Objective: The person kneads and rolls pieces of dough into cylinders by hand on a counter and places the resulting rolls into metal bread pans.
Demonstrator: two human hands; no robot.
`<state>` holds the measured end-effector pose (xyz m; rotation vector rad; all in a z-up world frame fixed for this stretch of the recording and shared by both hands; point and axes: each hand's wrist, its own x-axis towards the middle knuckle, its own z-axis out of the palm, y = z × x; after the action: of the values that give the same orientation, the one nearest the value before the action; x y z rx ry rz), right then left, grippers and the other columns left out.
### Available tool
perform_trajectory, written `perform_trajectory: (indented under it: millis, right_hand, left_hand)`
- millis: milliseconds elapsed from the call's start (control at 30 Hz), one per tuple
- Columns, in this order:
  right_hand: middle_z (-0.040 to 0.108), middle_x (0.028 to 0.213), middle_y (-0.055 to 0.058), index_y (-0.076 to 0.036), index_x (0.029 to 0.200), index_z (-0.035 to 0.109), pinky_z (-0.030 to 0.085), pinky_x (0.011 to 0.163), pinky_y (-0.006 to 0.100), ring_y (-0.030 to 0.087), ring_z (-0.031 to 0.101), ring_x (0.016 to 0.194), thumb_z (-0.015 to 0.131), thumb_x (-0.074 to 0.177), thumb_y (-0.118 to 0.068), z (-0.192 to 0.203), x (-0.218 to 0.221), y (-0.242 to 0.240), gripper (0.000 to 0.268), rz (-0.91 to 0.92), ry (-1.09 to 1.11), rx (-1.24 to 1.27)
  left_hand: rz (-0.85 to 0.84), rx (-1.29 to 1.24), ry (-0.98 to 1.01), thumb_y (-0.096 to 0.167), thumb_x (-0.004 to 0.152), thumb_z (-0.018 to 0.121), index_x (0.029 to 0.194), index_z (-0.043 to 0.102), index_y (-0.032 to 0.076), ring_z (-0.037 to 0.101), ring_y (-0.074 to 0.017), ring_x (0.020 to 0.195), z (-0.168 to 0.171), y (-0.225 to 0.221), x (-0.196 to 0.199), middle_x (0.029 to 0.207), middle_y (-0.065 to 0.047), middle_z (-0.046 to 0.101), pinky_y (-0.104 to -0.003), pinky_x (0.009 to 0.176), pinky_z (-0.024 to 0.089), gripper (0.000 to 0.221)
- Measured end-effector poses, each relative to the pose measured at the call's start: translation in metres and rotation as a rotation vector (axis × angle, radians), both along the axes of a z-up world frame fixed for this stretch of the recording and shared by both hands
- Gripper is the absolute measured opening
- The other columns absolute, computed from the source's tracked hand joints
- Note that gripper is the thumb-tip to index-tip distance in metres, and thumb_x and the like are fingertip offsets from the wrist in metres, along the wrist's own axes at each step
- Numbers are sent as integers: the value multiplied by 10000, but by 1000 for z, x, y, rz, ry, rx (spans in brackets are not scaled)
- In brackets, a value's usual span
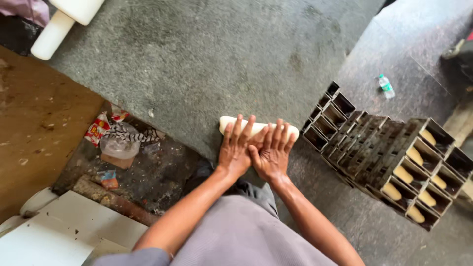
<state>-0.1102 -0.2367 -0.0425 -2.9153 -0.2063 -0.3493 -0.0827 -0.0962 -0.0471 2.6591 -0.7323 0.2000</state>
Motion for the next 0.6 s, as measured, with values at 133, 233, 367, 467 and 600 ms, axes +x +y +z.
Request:
perform_trajectory:
  millis: [133,233,367,467,600]
  right_hand:
    - [26,1721,241,-57,1669,151,-49,1253,599,429,-5,1591,340,1081,-599,-3,23,-15,821,-21,62,-62]
    - [68,1732,212,-134,1673,231,6,1284,586,376,62,1624,350,1076,-566,-1,87,-27,746,-81,9,-77]
    - [122,1744,217,-117,1684,293,47,1303,593,375,91,1636,379,1132,-516,6,124,-28,686,-94,-64,-150]
    - [236,1695,242,-43,1624,343,88,1267,581,391,175,1595,428,1102,-519,9,58,-24,711,-10,-102,30]
    - [481,1431,232,-4,1438,502,205,1175,581,407,405,1378,526,1040,-452,24,13,-23,600,59,-147,94]
  left_hand:
    - [67,70,-31,370,1059,495,1674,152,341,140,-441,1577,-19,-9,27,1734,-134,35,-655,1239,186,705]
    - [127,-67,-168,388,1098,487,1667,158,307,126,-436,1593,-23,-28,88,1732,-148,67,-712,1247,161,662]
    - [262,-170,-228,480,1107,487,1659,187,227,183,-378,1579,-15,-44,91,1709,-146,172,-647,1253,175,678]
    - [210,-105,-135,408,1085,511,1620,298,163,282,-348,1554,-8,-25,52,1664,-132,298,-579,1260,237,626]
    - [142,-223,-63,397,1017,618,1331,547,107,479,-346,1334,14,-6,-9,1419,-139,541,-543,1036,367,433]
